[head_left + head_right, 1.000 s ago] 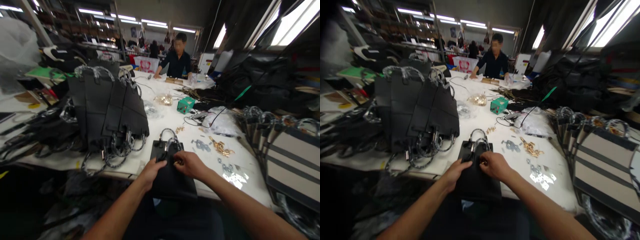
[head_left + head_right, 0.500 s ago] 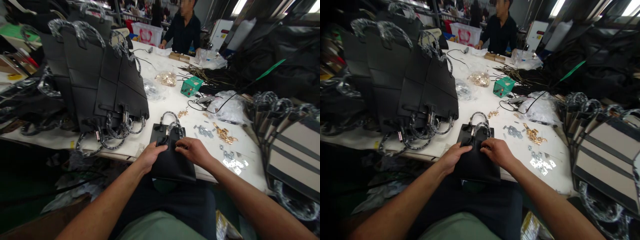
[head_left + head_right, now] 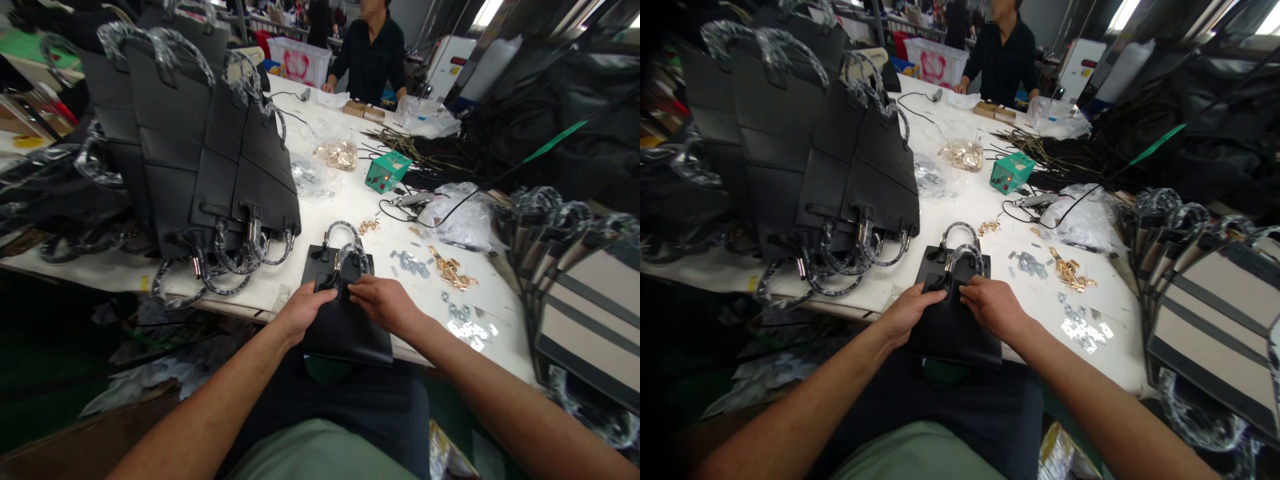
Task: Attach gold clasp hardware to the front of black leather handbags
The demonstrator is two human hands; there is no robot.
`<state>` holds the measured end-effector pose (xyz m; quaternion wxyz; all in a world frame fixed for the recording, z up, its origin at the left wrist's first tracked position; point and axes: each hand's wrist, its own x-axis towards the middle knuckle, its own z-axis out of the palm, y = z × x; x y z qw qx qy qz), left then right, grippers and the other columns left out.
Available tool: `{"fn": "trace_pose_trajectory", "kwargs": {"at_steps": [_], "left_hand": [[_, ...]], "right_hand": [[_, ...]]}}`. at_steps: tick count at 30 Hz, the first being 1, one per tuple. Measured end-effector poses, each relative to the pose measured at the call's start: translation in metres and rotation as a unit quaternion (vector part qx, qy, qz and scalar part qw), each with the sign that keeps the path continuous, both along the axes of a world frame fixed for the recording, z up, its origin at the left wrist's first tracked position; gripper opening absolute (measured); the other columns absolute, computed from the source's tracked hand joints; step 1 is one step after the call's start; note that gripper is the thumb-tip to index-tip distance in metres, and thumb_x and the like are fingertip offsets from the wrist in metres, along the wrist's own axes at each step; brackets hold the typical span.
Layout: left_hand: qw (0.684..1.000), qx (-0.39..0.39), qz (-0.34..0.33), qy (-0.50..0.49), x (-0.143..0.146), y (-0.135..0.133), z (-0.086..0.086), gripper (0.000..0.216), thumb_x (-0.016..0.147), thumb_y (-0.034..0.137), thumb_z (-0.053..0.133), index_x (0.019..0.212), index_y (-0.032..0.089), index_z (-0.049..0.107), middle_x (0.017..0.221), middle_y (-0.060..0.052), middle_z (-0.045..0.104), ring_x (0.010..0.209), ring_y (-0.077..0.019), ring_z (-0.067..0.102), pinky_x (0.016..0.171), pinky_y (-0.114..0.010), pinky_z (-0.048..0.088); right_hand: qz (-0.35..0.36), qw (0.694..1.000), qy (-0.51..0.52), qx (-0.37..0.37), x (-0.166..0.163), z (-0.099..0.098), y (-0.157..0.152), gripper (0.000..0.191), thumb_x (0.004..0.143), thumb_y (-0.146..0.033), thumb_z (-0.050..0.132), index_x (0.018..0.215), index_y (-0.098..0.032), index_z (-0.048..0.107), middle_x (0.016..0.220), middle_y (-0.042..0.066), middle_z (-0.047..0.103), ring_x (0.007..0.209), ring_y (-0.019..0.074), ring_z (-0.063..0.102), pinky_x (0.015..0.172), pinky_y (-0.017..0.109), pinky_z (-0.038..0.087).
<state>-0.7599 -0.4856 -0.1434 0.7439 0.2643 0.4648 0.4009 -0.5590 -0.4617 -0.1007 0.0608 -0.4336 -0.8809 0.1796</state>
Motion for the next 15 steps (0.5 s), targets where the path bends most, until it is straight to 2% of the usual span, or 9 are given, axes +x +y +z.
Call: {"fn": "trace_pose_trajectory", "kwargs": {"at_steps": [4,7,12,15], "left_hand": [[1.000,0.002,0.004,0.003,0.0009,-0.0001,0.0032,0.032,0.069,0.031,0.075,0.095,0.013,0.068,0.082,-0.007,0.075,0.074,-0.0213,0.067,0.077,-0.035,0.049],[1.000,-0.001,0.004,0.001,0.0011,-0.0010,0.0053,0.033,0.069,0.030,0.075,0.096,0.012,0.068,0.083,-0.007,0.074,0.074,-0.0211,0.067,0.076,-0.035,0.049],[1.000,-0.015,0.000,-0.013,0.0007,-0.0006,0.0042,0.031,0.069,0.029,0.076,0.093,0.012,0.068,0.084,-0.007,0.074,0.074,-0.0212,0.067,0.077,-0.035,0.049],[1.000,-0.017,0.003,-0.003,-0.0008,-0.0001,0.0048,0.030,0.069,0.030,0.076,0.093,0.014,0.069,0.084,-0.006,0.074,0.076,-0.0210,0.067,0.078,-0.034,0.049]], "right_hand": [[-0.024,0.999,0.006,0.029,-0.0028,-0.0022,-0.0116,0.029,0.099,-0.027,0.042,0.116,-0.022,0.065,0.100,0.007,0.065,0.088,0.0170,0.062,0.077,0.025,0.046],[-0.010,0.999,-0.013,0.040,-0.0019,-0.0021,-0.0125,0.031,0.100,-0.027,0.040,0.116,-0.021,0.065,0.100,0.007,0.065,0.088,0.0170,0.062,0.077,0.025,0.046],[0.027,0.999,-0.018,0.028,0.0024,-0.0015,-0.0056,0.031,0.100,-0.025,0.040,0.116,-0.020,0.065,0.104,0.008,0.065,0.091,0.0181,0.062,0.078,0.026,0.046],[0.001,1.000,0.013,0.021,-0.0008,-0.0031,-0.0062,0.029,0.099,-0.029,0.043,0.115,-0.022,0.066,0.104,0.008,0.065,0.092,0.0182,0.062,0.081,0.027,0.047]]}}
